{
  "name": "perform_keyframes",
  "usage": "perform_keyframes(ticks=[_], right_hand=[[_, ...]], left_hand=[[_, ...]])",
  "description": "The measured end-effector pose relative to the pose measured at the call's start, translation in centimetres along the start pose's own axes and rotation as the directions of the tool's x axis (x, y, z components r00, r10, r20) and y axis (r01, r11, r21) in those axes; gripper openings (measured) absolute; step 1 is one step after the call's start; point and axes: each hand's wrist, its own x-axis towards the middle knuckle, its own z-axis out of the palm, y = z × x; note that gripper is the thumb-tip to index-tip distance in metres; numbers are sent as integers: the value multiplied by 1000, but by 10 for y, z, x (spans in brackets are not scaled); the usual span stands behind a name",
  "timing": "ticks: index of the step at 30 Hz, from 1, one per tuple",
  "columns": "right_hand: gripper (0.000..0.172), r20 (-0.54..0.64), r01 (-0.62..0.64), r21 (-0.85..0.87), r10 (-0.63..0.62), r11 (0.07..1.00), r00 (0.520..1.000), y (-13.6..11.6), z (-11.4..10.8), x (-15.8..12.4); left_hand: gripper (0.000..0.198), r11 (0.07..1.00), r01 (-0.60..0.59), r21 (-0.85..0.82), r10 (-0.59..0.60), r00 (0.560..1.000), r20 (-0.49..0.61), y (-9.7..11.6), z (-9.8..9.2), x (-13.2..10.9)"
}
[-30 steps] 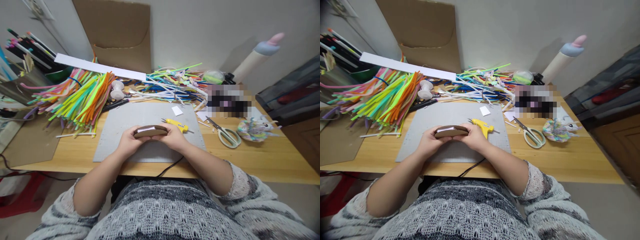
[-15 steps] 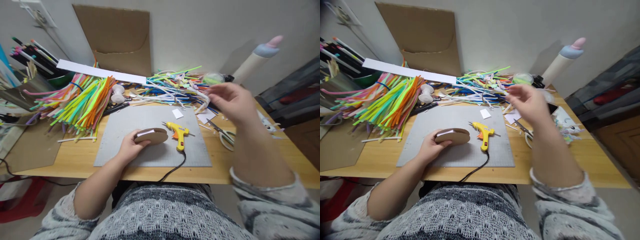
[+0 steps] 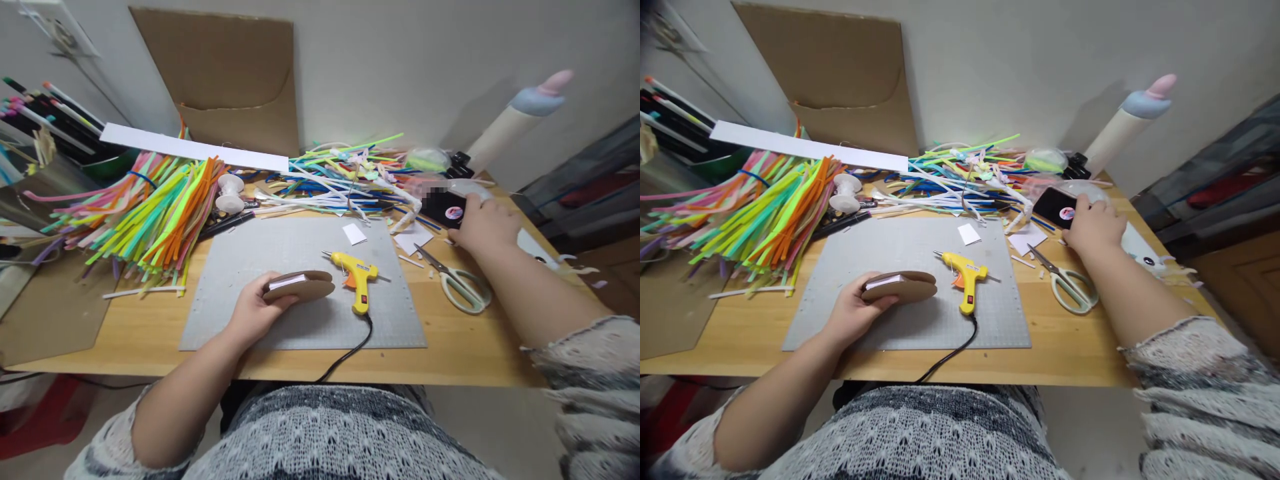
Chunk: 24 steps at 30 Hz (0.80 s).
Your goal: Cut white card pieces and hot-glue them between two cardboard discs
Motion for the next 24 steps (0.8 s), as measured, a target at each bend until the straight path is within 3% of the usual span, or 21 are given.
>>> perform_keyframes(ticks=[7,12,16,21,24], right_hand=[[69,71,-108,-81,113,991,991,-13,6,19],[68,74,-156,-81,162,984,984,-21,2,18],[71,91,-101,-83,108,991,990,-17,-4,18],[73,305,27,58,-43,998,952,9,-9,46],[59,383,51,92,-82,994,920,23,-8,66]], left_hand=[[23,998,55,5,-55,998,3,2,-1,-2],[23,998,61,13,-61,998,8,3,-1,-2],[24,998,69,8,-70,997,14,3,-1,-2],[24,998,64,-7,-63,998,20,0,0,-2],[24,998,57,-11,-56,998,22,-1,0,-2]])
